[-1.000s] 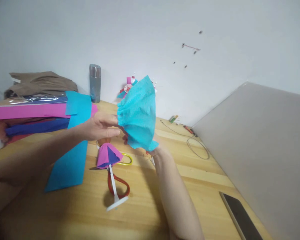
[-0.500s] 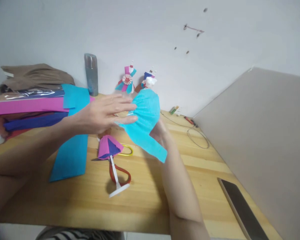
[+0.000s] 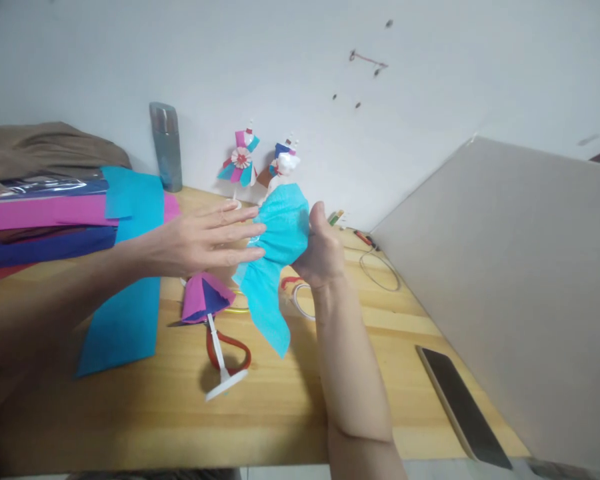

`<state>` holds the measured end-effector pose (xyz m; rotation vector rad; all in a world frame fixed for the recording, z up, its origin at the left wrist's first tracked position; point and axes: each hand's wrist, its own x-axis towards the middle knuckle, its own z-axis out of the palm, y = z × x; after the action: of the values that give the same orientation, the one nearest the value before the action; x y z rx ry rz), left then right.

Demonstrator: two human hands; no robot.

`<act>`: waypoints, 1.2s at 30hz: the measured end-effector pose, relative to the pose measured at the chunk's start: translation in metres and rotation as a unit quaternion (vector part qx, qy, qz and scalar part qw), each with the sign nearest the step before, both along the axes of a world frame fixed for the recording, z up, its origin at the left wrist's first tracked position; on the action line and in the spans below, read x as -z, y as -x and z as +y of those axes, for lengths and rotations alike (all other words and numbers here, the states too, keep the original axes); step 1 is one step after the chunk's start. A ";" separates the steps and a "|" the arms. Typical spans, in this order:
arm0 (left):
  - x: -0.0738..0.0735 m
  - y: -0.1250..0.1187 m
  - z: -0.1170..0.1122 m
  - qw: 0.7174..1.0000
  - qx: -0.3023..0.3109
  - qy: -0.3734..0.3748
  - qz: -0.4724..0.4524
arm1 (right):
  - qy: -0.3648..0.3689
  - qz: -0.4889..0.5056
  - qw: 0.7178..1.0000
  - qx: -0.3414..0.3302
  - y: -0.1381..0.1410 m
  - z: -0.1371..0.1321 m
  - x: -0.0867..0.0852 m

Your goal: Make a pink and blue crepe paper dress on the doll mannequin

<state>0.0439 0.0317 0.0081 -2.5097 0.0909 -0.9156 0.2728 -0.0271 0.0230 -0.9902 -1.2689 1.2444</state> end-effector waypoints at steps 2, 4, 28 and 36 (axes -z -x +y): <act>0.001 0.000 0.001 1.000 -0.004 0.012 0.006 | -0.008 0.018 1.000 0.003 0.002 -0.002 0.000; 0.001 0.000 0.002 1.000 -0.005 0.023 0.011 | -0.016 0.031 0.999 0.002 0.003 -0.004 -0.001; 0.010 -0.004 0.007 0.998 -0.025 0.022 0.062 | 0.003 -0.047 0.997 0.055 -0.023 -0.002 -0.005; 0.015 -0.013 0.000 0.996 0.021 0.059 0.061 | 0.018 -0.059 0.995 0.076 -0.043 0.006 0.002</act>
<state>0.0573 0.0315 -0.0067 -2.6816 0.1330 -0.8045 0.3155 -0.0208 0.0213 -1.1790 -1.2405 1.1069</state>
